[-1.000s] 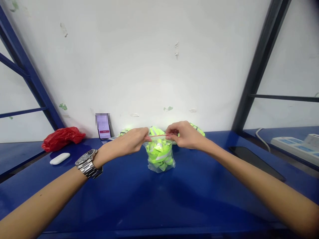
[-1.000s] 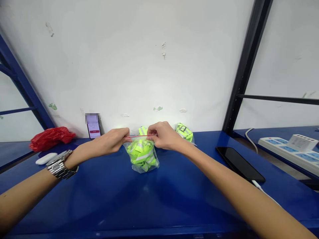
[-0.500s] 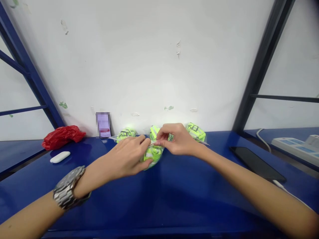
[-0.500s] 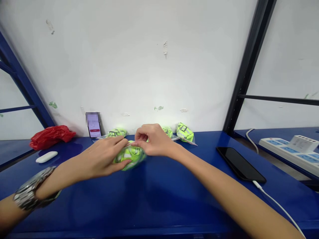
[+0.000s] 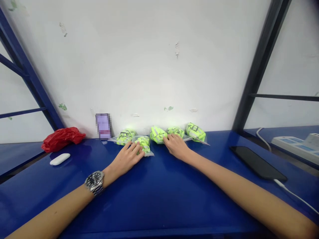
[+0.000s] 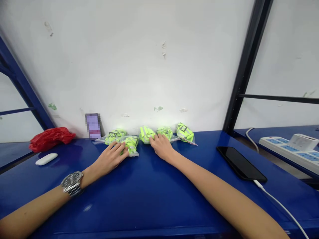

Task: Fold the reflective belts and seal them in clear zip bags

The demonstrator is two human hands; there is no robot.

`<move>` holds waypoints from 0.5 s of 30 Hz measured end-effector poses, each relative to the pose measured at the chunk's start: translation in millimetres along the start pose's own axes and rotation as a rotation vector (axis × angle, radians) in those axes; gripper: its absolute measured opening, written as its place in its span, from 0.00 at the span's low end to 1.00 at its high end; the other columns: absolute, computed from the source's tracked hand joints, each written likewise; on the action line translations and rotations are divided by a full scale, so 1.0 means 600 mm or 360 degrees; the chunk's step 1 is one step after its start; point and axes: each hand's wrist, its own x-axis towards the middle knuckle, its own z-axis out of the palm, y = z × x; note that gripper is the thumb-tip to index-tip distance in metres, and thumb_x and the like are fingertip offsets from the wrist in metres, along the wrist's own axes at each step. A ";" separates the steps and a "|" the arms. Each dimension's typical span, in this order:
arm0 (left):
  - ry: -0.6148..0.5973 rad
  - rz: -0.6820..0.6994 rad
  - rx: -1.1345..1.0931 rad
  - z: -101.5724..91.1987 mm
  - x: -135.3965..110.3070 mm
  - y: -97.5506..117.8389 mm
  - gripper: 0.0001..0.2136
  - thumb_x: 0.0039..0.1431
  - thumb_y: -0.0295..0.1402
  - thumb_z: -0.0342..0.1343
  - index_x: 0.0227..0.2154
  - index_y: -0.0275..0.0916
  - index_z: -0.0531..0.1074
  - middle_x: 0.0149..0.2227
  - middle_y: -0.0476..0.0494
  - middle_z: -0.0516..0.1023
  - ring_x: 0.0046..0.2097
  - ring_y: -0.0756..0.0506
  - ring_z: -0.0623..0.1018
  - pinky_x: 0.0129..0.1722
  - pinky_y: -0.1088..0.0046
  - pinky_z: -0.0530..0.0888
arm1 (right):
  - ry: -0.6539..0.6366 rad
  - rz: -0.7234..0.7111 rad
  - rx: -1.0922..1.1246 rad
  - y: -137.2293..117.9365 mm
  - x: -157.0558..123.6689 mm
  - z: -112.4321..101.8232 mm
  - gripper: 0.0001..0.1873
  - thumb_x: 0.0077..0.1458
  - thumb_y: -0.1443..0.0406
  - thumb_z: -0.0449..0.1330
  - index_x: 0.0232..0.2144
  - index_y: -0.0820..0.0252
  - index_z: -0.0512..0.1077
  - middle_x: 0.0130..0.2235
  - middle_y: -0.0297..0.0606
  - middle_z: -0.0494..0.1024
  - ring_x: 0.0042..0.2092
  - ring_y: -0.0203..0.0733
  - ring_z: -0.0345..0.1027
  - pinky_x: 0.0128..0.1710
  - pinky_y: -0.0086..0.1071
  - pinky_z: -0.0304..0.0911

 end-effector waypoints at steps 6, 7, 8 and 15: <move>-0.0029 -0.0316 -0.0363 0.079 0.040 -0.036 0.15 0.60 0.20 0.45 0.49 0.32 0.68 0.55 0.27 0.68 0.58 0.36 0.68 0.58 0.51 0.63 | 0.0051 0.0246 0.0161 0.013 -0.006 -0.012 0.12 0.66 0.65 0.44 0.37 0.63 0.65 0.32 0.42 0.74 0.31 0.41 0.66 0.29 0.30 0.51; -0.0040 -0.0383 -0.0365 0.078 0.046 -0.035 0.16 0.60 0.21 0.45 0.50 0.31 0.67 0.55 0.25 0.68 0.59 0.33 0.66 0.57 0.48 0.62 | 0.0066 0.0261 0.0218 0.014 -0.012 -0.015 0.11 0.66 0.64 0.45 0.36 0.62 0.65 0.32 0.41 0.74 0.30 0.40 0.66 0.29 0.30 0.50; -0.0036 -0.0451 -0.0375 0.069 0.051 -0.030 0.17 0.60 0.22 0.46 0.51 0.30 0.66 0.55 0.24 0.68 0.59 0.31 0.66 0.56 0.45 0.62 | 0.0087 0.0269 0.0282 0.014 -0.018 -0.016 0.11 0.65 0.64 0.46 0.35 0.61 0.65 0.31 0.40 0.73 0.31 0.39 0.66 0.28 0.29 0.50; 0.0201 -0.0409 -0.1146 -0.170 -0.011 0.075 0.28 0.56 0.34 0.47 0.62 0.51 0.56 0.44 0.38 0.75 0.46 0.39 0.73 0.41 0.56 0.74 | 0.0182 0.0235 0.0425 0.003 -0.045 -0.017 0.09 0.64 0.63 0.48 0.34 0.60 0.65 0.31 0.38 0.71 0.33 0.40 0.65 0.31 0.30 0.52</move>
